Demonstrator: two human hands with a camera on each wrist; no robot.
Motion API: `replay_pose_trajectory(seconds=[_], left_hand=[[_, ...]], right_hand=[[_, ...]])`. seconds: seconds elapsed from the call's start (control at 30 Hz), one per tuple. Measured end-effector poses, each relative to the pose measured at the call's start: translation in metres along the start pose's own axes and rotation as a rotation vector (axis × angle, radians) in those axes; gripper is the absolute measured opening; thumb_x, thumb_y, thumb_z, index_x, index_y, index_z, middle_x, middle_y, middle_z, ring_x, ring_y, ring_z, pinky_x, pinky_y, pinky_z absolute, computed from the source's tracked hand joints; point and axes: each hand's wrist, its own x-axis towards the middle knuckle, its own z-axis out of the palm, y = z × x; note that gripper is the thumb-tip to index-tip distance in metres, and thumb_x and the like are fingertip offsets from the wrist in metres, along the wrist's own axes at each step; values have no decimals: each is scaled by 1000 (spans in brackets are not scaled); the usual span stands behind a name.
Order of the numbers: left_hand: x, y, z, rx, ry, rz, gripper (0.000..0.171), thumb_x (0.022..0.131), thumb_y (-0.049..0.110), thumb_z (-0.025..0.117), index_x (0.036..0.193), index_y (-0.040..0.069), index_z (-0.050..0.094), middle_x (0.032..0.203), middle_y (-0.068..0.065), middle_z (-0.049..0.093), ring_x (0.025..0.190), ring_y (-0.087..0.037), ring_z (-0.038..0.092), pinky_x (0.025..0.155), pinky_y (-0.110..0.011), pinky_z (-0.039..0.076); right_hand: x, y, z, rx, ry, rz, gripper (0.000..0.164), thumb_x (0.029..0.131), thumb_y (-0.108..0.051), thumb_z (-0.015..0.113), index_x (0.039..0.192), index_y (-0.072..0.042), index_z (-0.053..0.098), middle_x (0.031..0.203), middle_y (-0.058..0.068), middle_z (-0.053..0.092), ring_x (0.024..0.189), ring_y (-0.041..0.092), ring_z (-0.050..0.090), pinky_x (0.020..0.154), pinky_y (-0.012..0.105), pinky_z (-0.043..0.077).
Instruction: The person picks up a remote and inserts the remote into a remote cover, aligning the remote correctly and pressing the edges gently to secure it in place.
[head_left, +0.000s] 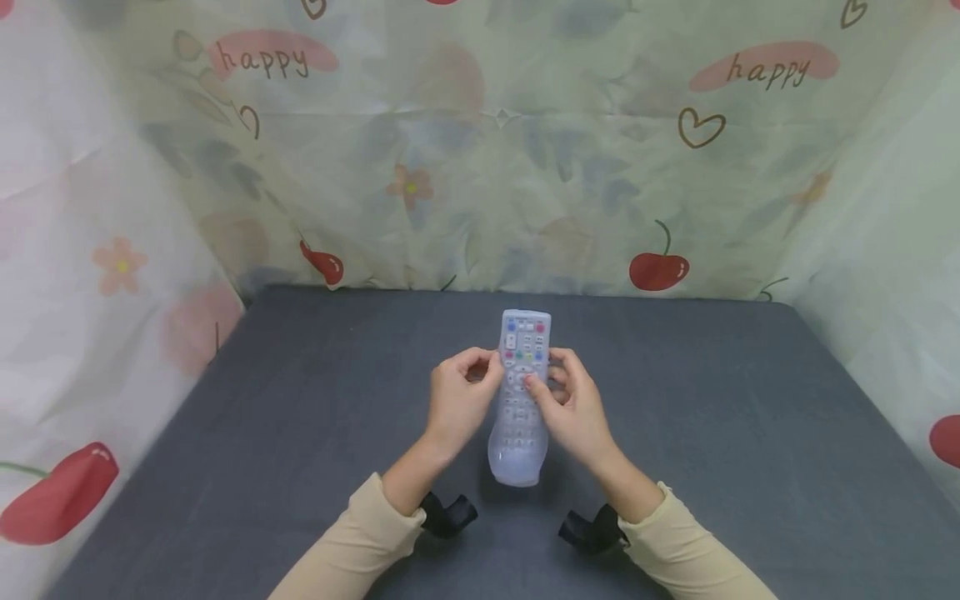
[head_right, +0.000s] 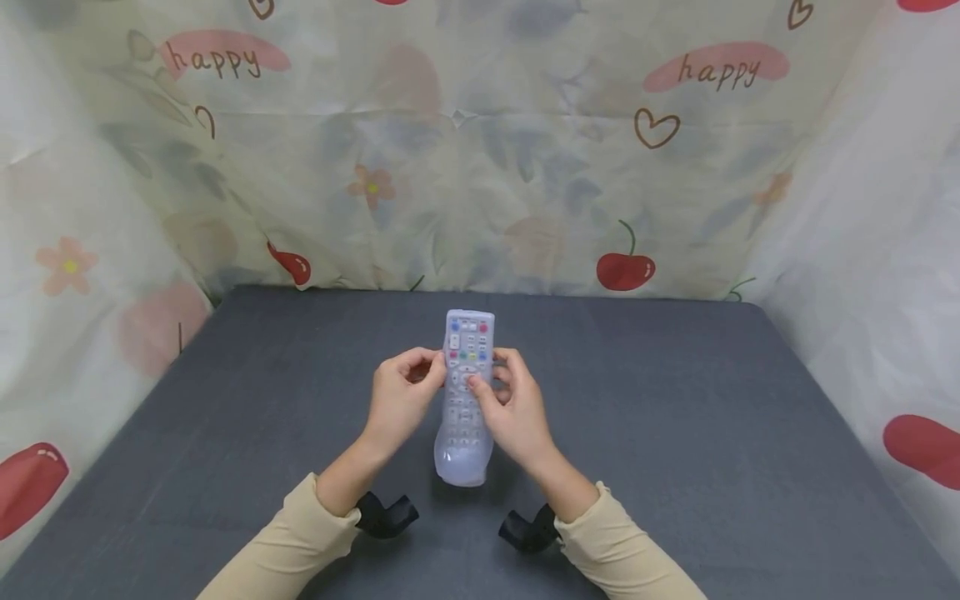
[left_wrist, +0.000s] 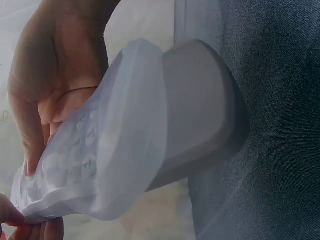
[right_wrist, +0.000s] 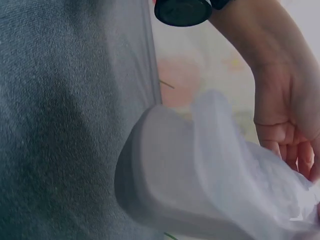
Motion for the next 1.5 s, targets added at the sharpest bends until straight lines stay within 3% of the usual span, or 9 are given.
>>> replay_pose_trajectory(seconds=[0.27,0.53,0.83,1.13,1.37,1.5], left_hand=[[0,-1,2,14,-13,3,16,87,12,60,83,2,71,76,-12,70,65,-11,63,56,-18,49],[-3,3,2,22,-10,-7,15,86,11,60,81,2,70,76,-12,70,65,-12,63,57,-19,49],[-1,3,0,22,-22,2,14,86,11,59,81,3,70,73,-11,68,62,-8,58,56,-19,48],[3,1,-2,56,-40,3,16,88,14,60,88,1,71,75,-11,68,64,-10,58,58,-19,47],[6,2,-4,72,-113,-25,31,88,27,64,104,1,68,80,-11,70,71,-18,66,63,-25,53],[7,1,-4,87,-144,-27,32,86,27,67,101,-1,69,79,-12,69,69,-16,65,60,-24,52]], right_hand=[[-1,1,2,40,33,9,33,90,-2,58,120,1,45,107,29,63,78,31,69,65,28,56],[-1,-1,2,96,55,22,33,90,0,56,121,2,45,108,29,62,75,15,69,66,28,56],[-1,-4,3,138,48,54,33,91,1,54,123,2,43,111,30,61,75,7,67,67,27,55],[4,-4,1,118,11,102,37,91,-2,56,125,0,42,114,28,61,81,18,68,69,30,56],[4,-2,1,95,-20,100,37,91,-4,56,125,0,42,113,28,62,85,28,69,70,33,56],[4,-2,1,80,-47,89,36,91,-6,57,124,-1,42,113,28,62,84,33,69,69,34,57]])
